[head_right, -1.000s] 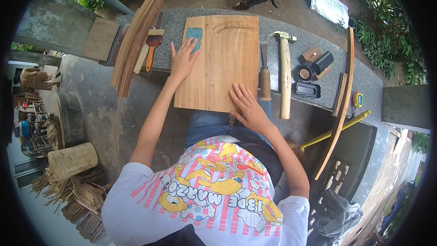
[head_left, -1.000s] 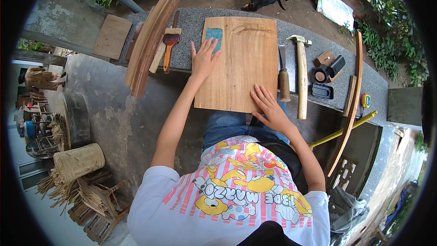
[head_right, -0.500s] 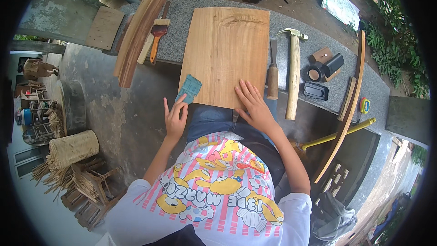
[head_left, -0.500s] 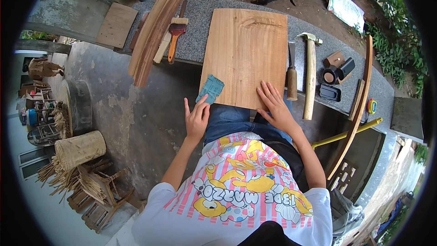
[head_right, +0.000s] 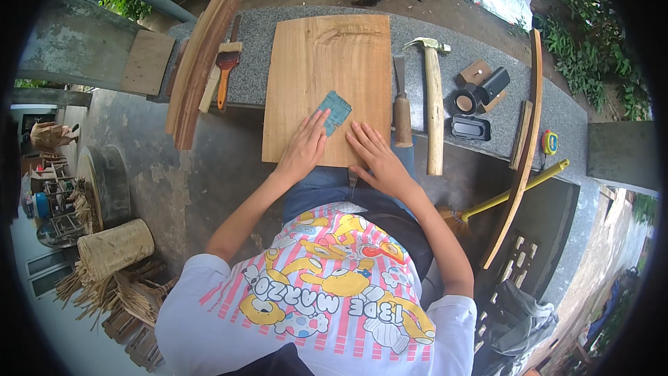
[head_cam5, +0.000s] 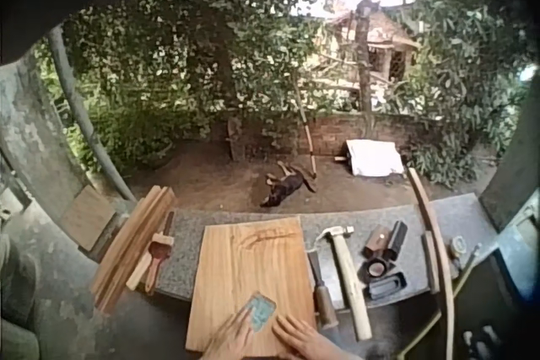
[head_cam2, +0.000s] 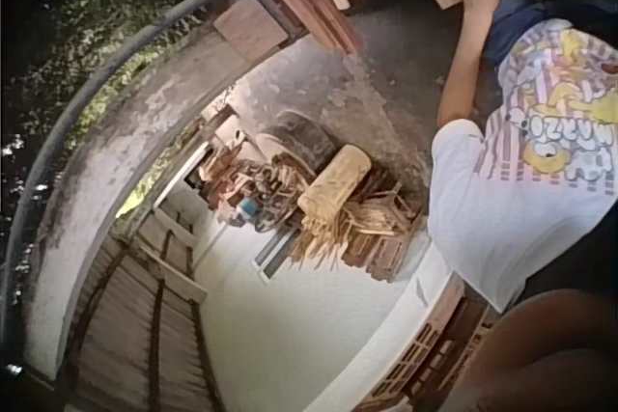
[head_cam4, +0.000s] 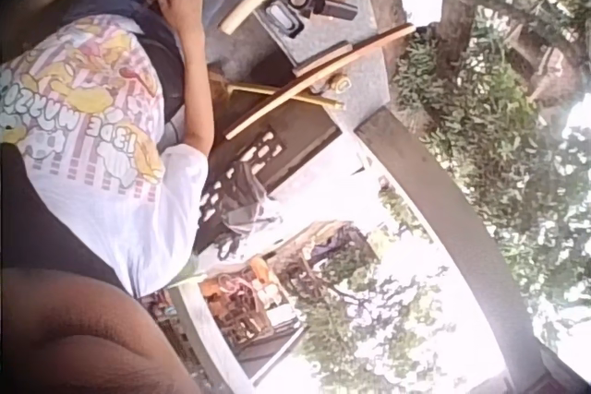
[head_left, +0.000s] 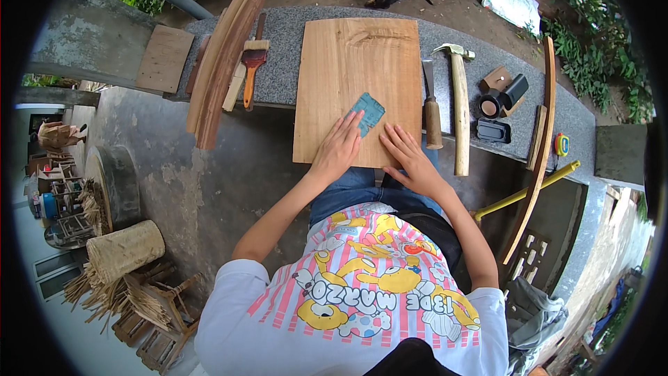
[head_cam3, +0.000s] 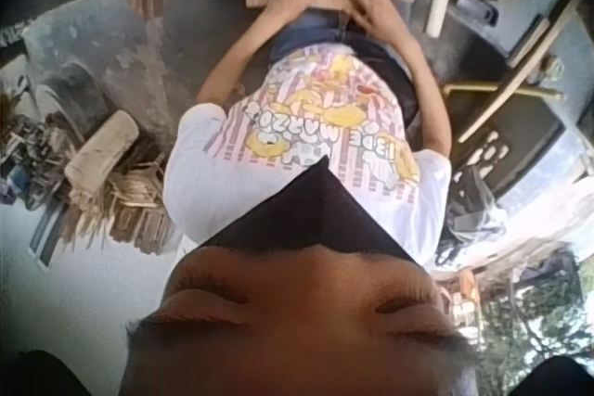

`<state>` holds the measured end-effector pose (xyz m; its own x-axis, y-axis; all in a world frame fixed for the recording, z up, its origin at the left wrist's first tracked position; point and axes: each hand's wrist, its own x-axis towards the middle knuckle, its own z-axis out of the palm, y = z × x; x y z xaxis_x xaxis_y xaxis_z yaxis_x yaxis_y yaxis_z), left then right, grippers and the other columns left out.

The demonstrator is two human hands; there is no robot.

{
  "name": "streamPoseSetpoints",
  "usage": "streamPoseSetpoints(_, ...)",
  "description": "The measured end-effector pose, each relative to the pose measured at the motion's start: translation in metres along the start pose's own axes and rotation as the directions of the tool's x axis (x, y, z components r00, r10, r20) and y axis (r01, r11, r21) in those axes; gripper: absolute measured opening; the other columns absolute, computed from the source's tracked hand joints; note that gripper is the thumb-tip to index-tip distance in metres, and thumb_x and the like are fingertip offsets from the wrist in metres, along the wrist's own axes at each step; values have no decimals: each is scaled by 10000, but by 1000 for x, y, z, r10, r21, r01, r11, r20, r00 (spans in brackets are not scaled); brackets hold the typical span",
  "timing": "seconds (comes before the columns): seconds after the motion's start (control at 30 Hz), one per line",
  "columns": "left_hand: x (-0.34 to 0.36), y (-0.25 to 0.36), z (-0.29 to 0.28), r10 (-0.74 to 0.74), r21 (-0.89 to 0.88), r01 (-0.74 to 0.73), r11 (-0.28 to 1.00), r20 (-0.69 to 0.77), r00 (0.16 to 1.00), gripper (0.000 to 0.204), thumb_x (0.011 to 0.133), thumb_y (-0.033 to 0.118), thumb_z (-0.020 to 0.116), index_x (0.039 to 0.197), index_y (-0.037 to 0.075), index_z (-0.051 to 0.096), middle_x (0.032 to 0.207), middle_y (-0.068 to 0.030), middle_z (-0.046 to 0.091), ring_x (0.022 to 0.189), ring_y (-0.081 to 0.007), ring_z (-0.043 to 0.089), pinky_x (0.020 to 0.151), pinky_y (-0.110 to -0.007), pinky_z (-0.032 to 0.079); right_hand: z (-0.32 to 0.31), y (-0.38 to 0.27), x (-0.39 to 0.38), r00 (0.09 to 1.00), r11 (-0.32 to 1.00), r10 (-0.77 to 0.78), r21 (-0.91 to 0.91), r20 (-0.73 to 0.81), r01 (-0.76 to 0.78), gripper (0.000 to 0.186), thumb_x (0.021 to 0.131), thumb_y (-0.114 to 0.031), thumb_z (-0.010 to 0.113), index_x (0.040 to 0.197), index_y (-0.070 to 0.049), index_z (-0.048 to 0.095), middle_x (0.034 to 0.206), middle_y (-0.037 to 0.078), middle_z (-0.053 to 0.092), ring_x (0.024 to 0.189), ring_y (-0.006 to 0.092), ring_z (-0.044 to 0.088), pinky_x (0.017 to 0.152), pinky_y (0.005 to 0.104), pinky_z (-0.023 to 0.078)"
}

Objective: Cleaning a workbench and using a chisel and sandpaper to work on a wooden board.

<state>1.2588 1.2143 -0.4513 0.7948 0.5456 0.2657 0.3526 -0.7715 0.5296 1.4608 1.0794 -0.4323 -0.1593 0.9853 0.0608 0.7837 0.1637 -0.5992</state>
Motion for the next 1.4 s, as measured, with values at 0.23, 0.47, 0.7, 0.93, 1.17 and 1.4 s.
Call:
streamPoseSetpoints(0.23,-77,3,-25,-106,157,99,983,33,994,116,962,85,518,1061,26,514,1510,-119,429,1392,-269,414,1133,-522,303,-2,0,0,998,995,-58,-85,24,60,663,939,-264,616,1527,-149,333,1609,157,211,1488,357,175,1202,460,186)
streamPoseSetpoints(0.47,-31,10,1,-2,99,0,995,25,1000,232,978,115,511,1186,17,476,1514,-112,417,1387,-271,416,1150,-522,275,-6,-3,2,998,965,31,263,-53,-16,789,961,-289,596,1556,-29,148,1611,209,158,1494,355,156,1207,438,165)
streamPoseSetpoints(0.7,-20,-14,-7,-73,200,75,977,-19,997,248,980,122,513,1197,5,494,1515,-123,410,1382,-273,420,1145,-523,281,-6,6,-2,994,889,94,453,-47,-62,793,995,-244,523,1551,18,23,1629,210,61,1513,315,89,1214,390,109)
streamPoseSetpoints(0.93,-20,1,-7,66,0,-67,998,161,985,129,1018,117,442,1097,28,490,1535,-141,375,1412,-316,367,1139,-588,244,-6,6,-2,994,879,110,470,-24,-86,754,1002,-227,502,1551,21,49,1626,210,90,1511,317,101,1215,390,108)
streamPoseSetpoints(1.17,34,-41,-3,29,107,-32,994,33,999,454,1021,135,433,1434,-34,349,1427,-159,478,1379,-308,404,1160,-542,240,-6,4,1,993,865,117,493,-20,-92,708,1011,-212,484,1552,11,84,1623,199,123,1508,313,122,1215,395,118)
streamPoseSetpoints(1.4,78,-84,-22,17,128,-27,991,81,997,239,1040,152,400,1231,20,458,1525,-132,389,1420,-288,358,1179,-556,191,-10,3,0,995,899,104,429,-11,-89,707,1008,-185,494,1560,-13,88,1633,167,117,1513,280,117,1214,381,115)
